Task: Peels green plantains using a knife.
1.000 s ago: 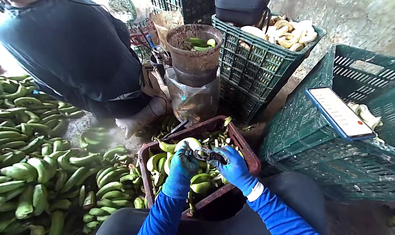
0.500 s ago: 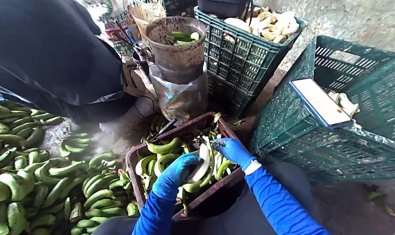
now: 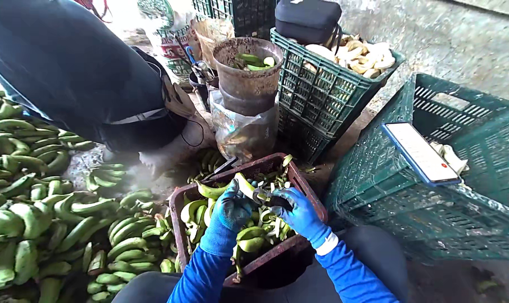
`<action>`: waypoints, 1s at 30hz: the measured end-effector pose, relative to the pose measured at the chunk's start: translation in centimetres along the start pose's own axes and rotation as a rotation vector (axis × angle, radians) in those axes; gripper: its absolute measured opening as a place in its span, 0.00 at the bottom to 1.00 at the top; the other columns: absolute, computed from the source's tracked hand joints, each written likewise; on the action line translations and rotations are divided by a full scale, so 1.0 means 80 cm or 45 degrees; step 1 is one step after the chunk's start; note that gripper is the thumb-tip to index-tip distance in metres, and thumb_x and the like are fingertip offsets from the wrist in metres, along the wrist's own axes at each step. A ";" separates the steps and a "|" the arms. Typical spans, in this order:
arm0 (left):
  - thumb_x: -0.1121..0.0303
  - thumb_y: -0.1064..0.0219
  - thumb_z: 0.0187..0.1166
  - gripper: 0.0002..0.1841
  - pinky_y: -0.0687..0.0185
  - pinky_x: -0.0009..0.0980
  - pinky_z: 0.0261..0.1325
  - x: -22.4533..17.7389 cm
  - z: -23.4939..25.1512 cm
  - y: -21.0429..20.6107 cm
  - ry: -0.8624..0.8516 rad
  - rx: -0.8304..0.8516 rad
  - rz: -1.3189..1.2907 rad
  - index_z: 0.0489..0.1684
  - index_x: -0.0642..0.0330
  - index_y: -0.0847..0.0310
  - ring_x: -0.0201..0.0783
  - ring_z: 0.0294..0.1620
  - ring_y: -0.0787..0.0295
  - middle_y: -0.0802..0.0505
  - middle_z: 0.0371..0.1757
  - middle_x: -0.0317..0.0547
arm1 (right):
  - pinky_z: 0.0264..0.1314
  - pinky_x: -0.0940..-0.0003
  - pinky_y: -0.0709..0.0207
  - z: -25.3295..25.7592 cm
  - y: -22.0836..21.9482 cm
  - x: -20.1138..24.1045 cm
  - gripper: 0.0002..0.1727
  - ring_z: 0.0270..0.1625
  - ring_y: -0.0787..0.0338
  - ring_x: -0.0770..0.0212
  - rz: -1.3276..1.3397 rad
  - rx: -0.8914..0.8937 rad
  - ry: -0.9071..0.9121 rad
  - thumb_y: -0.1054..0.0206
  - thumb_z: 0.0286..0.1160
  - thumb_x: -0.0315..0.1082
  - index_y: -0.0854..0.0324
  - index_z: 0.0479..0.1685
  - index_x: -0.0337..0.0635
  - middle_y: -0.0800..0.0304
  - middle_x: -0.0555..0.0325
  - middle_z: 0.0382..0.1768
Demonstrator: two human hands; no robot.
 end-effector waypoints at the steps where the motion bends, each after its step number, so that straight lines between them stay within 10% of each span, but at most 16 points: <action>1: 0.55 0.62 0.95 0.22 0.10 0.48 0.51 0.001 0.000 -0.001 0.004 0.019 0.011 0.55 0.60 0.24 0.49 0.46 0.08 0.09 0.44 0.55 | 0.74 0.60 0.19 0.000 -0.002 0.000 0.30 0.67 0.13 0.63 0.005 0.014 0.025 0.26 0.69 0.64 0.10 0.63 0.53 0.08 0.59 0.59; 30: 0.59 0.51 0.91 0.19 0.11 0.41 0.51 0.031 -0.017 -0.016 0.288 0.446 0.630 0.64 0.62 0.21 0.42 0.45 0.10 0.10 0.48 0.52 | 0.75 0.66 0.20 0.016 -0.006 -0.015 0.25 0.66 0.12 0.69 0.133 0.191 -0.103 0.34 0.82 0.55 0.12 0.68 0.51 0.07 0.62 0.61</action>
Point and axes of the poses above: each hand's wrist, its own z-axis towards the middle knuckle, its own y-axis out of the back of the hand, x = y × z, the point moved 8 cm from there along z, towards the middle knuckle
